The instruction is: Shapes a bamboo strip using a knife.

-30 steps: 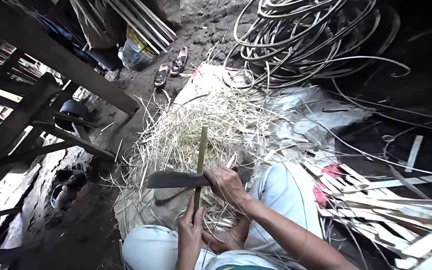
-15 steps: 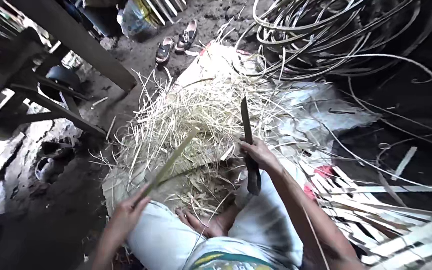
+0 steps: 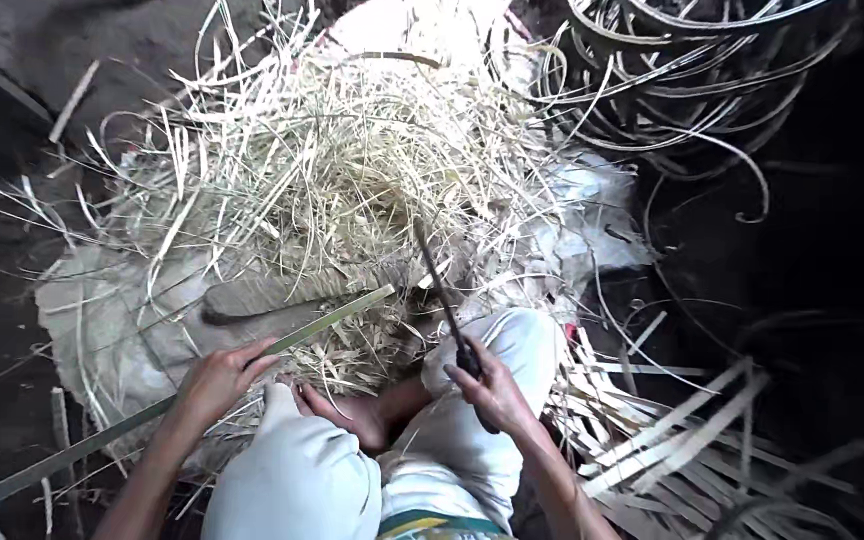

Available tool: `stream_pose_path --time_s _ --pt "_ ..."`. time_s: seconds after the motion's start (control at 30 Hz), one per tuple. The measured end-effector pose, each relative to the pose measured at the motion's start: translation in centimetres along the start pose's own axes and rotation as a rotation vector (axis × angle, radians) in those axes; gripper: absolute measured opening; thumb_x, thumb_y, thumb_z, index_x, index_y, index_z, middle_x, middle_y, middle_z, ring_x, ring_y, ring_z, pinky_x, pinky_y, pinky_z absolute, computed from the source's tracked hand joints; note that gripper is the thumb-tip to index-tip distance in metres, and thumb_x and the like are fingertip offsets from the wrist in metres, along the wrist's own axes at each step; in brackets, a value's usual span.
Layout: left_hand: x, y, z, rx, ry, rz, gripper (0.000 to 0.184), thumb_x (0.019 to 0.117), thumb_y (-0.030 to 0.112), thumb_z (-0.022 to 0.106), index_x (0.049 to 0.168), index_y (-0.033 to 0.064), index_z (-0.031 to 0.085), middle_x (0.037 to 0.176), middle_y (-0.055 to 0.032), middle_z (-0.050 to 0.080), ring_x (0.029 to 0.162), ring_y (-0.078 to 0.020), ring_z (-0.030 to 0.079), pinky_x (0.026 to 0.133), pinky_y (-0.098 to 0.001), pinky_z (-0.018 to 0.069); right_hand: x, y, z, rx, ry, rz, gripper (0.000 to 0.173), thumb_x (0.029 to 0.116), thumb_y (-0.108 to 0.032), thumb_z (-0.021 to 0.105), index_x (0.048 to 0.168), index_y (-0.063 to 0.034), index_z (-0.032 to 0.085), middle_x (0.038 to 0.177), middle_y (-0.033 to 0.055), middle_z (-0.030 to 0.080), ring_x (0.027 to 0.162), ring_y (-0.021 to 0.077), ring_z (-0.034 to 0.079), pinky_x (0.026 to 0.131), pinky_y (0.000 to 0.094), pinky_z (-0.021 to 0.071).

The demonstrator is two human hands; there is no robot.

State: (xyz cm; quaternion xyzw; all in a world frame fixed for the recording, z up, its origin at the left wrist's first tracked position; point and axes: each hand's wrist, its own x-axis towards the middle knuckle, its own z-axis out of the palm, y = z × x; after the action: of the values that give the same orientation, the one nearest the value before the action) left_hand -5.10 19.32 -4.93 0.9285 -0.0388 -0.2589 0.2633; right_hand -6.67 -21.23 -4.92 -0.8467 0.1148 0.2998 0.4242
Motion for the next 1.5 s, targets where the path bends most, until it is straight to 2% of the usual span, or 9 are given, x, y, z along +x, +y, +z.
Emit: stream_pose_path --time_s 0.13,0.33,0.43,0.63,0.77,0.93,1.13,1.27,1.5 --pt "-2.5 -2.1 1.1 -0.129 0.016 -0.015 0.039 0.1043 0.029 0.059 0.137 0.0093 0.067 0.112 -0.0267 0.072 0.102 -0.0496 0.07 0.09 -0.0714 0.0483 1.0 -1.0 1.3 -0.261 -0.095 -0.172 0.062 0.0981 -0.03 0.061 0.155 -0.0118 0.046 0.107 0.0194 0.072 0.09 0.0328 0.07 0.085 0.0535 0.0543" --pt "-3.8 -1.1 3.7 -0.199 0.103 0.0 0.036 0.1038 0.021 0.058 0.134 0.0018 0.067 0.108 -0.0299 0.072 0.099 -0.0522 0.07 0.089 -0.0708 0.0491 0.5 -1.1 -2.5 -0.579 -0.08 -0.049 0.059 0.0992 -0.033 0.063 0.156 -0.0294 0.046 0.117 0.0231 0.069 0.098 0.0429 0.068 0.085 0.0636 0.0513" --pt "-3.8 -1.1 4.0 -0.21 0.114 0.018 0.037 0.1048 0.022 0.056 0.136 0.0046 0.066 0.108 -0.0291 0.072 0.099 -0.051 0.07 0.089 -0.07 0.0488 -1.6 0.3 -5.1 -0.504 0.107 -0.013 0.054 0.0995 -0.027 0.064 0.152 -0.0221 0.053 0.112 0.025 0.07 0.099 0.0442 0.068 0.087 0.0655 0.0501" --pt "-0.6 -6.7 8.6 -0.132 -0.014 0.073 0.043 0.1059 0.022 0.053 0.148 0.0286 0.057 0.119 -0.0229 0.071 0.104 -0.0479 0.069 0.09 -0.0695 0.0501 -4.2 1.8 -11.1 -0.26 0.345 0.158 0.059 0.1046 -0.035 0.058 0.158 -0.0172 0.04 0.096 0.0193 0.068 0.07 0.0273 0.065 0.07 0.049 0.0552" --pt "-2.4 2.2 4.0 -0.199 0.058 0.038 0.041 0.1075 0.027 0.054 0.141 0.0056 0.061 0.113 -0.0292 0.07 0.105 -0.0479 0.068 0.095 -0.0655 0.0471 -4.3 -0.3 -11.0 0.05 0.345 -0.036 0.05 0.1074 -0.023 0.053 0.154 -0.0101 0.041 0.088 0.0084 0.065 0.057 0.0119 0.058 0.056 0.0307 0.0539" --pt "-2.3 3.9 3.7 -0.154 0.135 0.082 0.042 0.1071 0.027 0.055 0.142 0.0049 0.06 0.116 -0.0276 0.07 0.108 -0.0471 0.068 0.098 -0.0657 0.0469 -3.3 -0.5 -6.9 0.473 0.259 -0.38 0.042 0.1028 -0.025 0.044 0.141 -0.0087 0.043 0.083 -0.0004 0.067 0.055 0.0091 0.061 0.053 0.0261 0.0573" --pt "1.0 5.2 4.7 -0.161 0.119 0.119 0.039 0.1067 0.03 0.056 0.139 0.0096 0.064 0.116 -0.0263 0.071 0.109 -0.0457 0.068 0.097 -0.0646 0.0475 -1.1 -1.0 -6.0 0.389 0.272 -0.284 0.044 0.1029 -0.014 0.046 0.146 -0.0033 0.044 0.079 0.0018 0.062 0.051 0.0079 0.056 0.05 0.0234 0.0529" --pt "3.9 6.9 5.0 -0.144 0.028 0.068 0.038 0.1086 0.027 0.051 0.142 0.0117 0.061 0.117 -0.0269 0.07 0.11 -0.0465 0.067 0.098 -0.0652 0.0466 -0.4 -0.4 -6.2 0.235 0.326 -0.279 0.042 0.1008 -0.018 0.056 0.139 -0.0016 0.052 0.074 0.0015 0.061 0.05 0.0073 0.057 0.051 0.0239 0.0539" --pt "8.4 5.9 7.3 -0.171 -0.059 0.096 0.037 0.1073 0.03 0.054 0.138 0.0125 0.065 0.114 -0.0259 0.071 0.109 -0.0467 0.067 0.097 -0.0663 0.047 2.0 0.9 -5.1 -0.06 0.278 -0.159 0.043 0.0999 -0.023 0.057 0.138 -0.0029 0.057 0.078 0.0052 0.064 0.056 0.0096 0.059 0.057 0.0297 0.054"
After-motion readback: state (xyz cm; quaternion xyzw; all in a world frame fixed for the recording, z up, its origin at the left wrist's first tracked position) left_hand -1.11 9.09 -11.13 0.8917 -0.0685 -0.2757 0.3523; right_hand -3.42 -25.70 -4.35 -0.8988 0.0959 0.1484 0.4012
